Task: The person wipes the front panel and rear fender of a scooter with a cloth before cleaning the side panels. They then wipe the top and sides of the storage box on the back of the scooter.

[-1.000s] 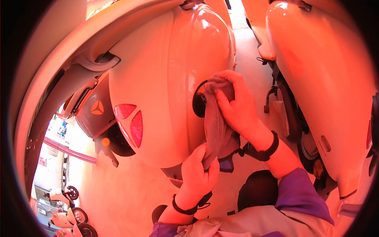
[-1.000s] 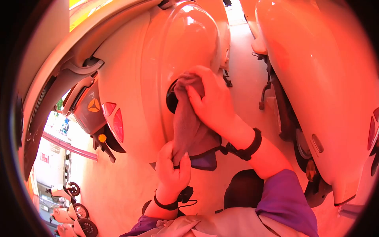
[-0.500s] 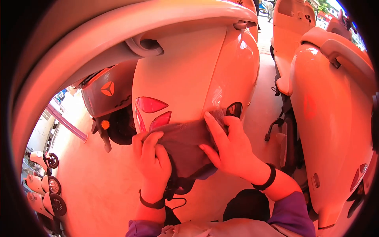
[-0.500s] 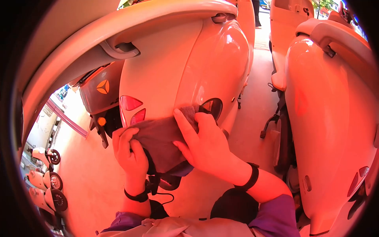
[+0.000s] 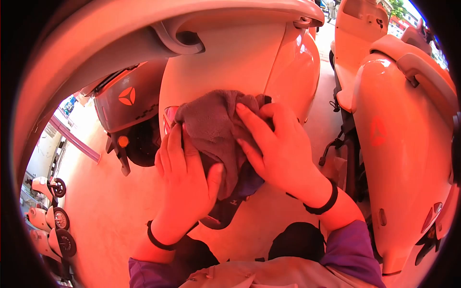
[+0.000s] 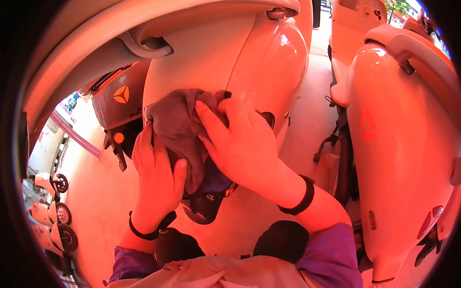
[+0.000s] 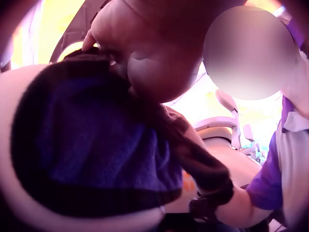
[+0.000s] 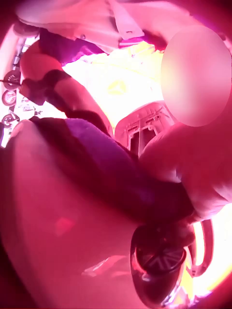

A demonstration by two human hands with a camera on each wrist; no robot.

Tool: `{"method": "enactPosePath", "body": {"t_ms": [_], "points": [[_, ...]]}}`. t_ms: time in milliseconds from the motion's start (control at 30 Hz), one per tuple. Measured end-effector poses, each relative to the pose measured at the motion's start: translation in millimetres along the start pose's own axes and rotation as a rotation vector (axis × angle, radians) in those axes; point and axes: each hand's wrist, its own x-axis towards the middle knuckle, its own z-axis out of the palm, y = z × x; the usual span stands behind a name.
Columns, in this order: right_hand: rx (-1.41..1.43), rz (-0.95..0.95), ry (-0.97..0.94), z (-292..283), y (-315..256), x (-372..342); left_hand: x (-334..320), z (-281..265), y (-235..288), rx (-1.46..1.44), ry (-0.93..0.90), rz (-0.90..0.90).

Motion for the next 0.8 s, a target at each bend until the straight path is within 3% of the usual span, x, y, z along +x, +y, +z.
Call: {"method": "enactPosePath", "body": {"t_ms": [200, 400, 467, 500, 600, 700, 800], "points": [[-0.026, 0.011, 0.131, 19, 16, 32, 29, 7, -16, -0.010, -0.017, -0.001], [-0.027, -0.041, 0.030, 26, -19, 25, 4, 15, -57, -0.261, 0.020, -0.067], [0.020, -0.117, -0.062, 24, -35, 15, -23, 37, -66, -0.378, 0.101, -0.093], [0.038, -0.186, -0.017, 36, -41, 3, -34, 43, -67, -0.436, 0.147, -0.106], [0.225, -0.325, -0.147, 35, -64, -36, -51, 42, -58, -0.361, 0.169, 0.003], [0.269, -0.371, -0.132, 33, -50, -41, -43, 16, -58, -0.352, -0.084, -0.134], [0.185, -0.331, 0.031, 25, -21, -16, -1, -2, -64, -0.165, -0.064, 0.003]]}}
